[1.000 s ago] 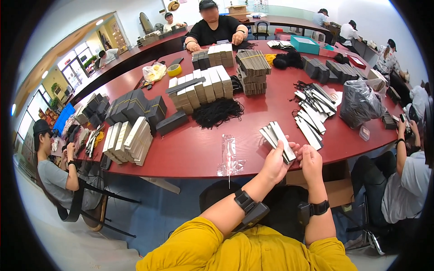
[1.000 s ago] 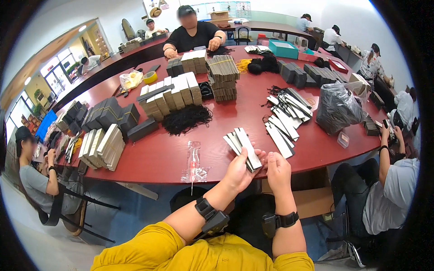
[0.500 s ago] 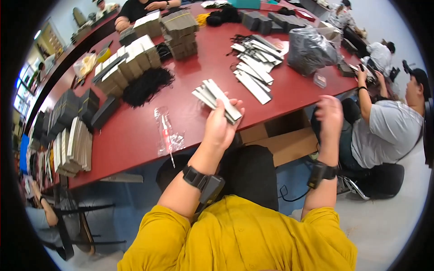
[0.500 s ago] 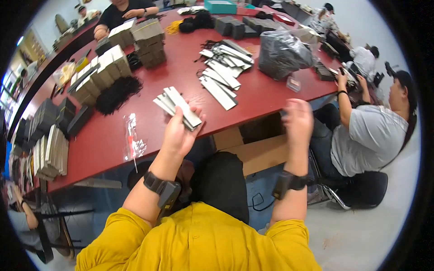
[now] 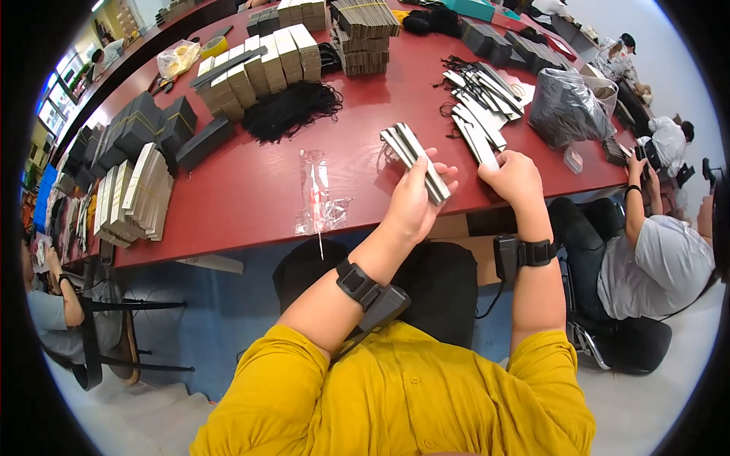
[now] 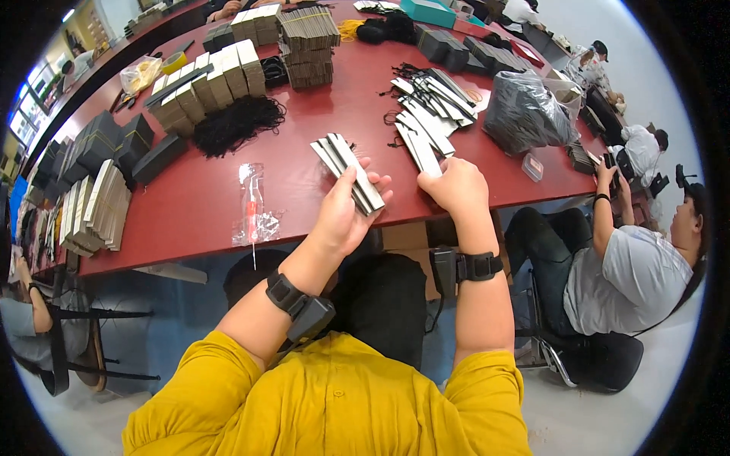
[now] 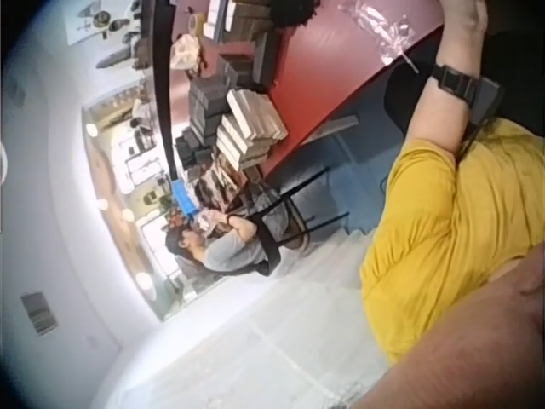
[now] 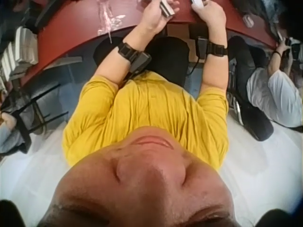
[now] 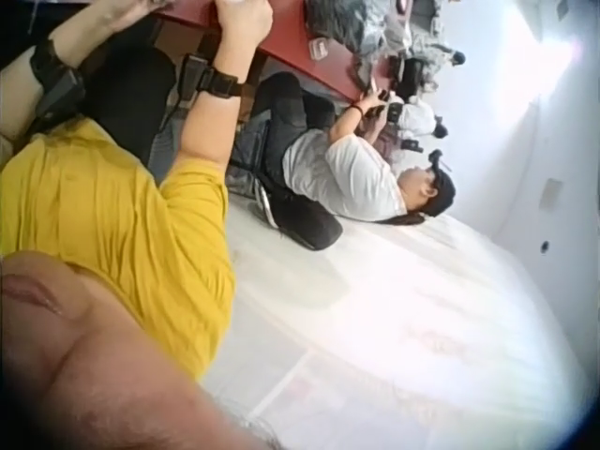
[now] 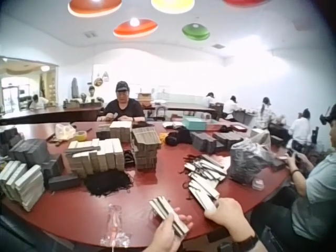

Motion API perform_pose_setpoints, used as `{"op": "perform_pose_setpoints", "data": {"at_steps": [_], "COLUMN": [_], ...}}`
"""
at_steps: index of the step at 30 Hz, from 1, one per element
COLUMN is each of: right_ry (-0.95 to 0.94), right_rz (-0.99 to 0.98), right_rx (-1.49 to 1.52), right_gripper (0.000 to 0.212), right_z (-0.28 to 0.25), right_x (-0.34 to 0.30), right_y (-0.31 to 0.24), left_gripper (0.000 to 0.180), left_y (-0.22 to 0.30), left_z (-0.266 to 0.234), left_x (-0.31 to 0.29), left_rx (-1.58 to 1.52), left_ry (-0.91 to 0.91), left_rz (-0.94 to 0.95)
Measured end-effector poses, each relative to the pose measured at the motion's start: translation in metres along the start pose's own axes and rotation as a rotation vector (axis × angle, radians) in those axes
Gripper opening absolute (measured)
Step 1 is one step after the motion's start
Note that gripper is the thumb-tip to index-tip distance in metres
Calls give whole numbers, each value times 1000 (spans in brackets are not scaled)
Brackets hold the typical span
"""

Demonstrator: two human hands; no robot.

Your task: Organizing and securing stacks of clothing tags with elastic bands.

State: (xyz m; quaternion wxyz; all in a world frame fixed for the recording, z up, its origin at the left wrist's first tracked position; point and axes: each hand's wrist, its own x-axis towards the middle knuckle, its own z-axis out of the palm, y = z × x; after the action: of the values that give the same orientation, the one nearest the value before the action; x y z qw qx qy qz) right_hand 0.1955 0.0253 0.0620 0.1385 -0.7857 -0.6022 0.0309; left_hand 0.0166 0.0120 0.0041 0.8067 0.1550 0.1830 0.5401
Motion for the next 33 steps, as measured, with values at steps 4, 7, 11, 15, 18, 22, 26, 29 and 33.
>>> {"op": "perform_pose_setpoints", "data": {"at_steps": [4, 7, 11, 15, 18, 22, 26, 29, 33], "right_ry": [174, 253, -89, -14, -59, -127, -185, 376, 1006], "right_rz": [-82, -240, -234, -413, -363, -410, -342, -98, 323], "right_rx": [170, 322, 573, 534, 527, 559, 575, 556, 1084], "right_gripper": [36, 28, 22, 19, 21, 23, 37, 35, 33], "right_z": [5, 10, -15, 0, -2, -3, -22, -40, -103], "right_x": [-1, -3, -51, -57, -55, -57, -58, -48, -52], "right_y": [3, 10, -46, -58, -51, -40, -40, 27, 171], "left_gripper": [32, 32, 40, 47, 47, 45, 38, 34, 35], "left_y": [11, 0, -18, -2, -5, -18, 8, 2, -6], "left_z": [6, -2, -13, -2, 3, 12, 1, 8, 20], "left_x": [-4, -1, 8, -8, -7, -2, -8, -1, -5], "left_rx": [11, -28, -22, 72, 49, 181, 204, 123, 131], "left_ry": [40, 12, -59, -174, -194, -24, 16, 128, 75], "left_rz": [21, 31, 29, -35, -47, 96, 101, 69, 39]}}
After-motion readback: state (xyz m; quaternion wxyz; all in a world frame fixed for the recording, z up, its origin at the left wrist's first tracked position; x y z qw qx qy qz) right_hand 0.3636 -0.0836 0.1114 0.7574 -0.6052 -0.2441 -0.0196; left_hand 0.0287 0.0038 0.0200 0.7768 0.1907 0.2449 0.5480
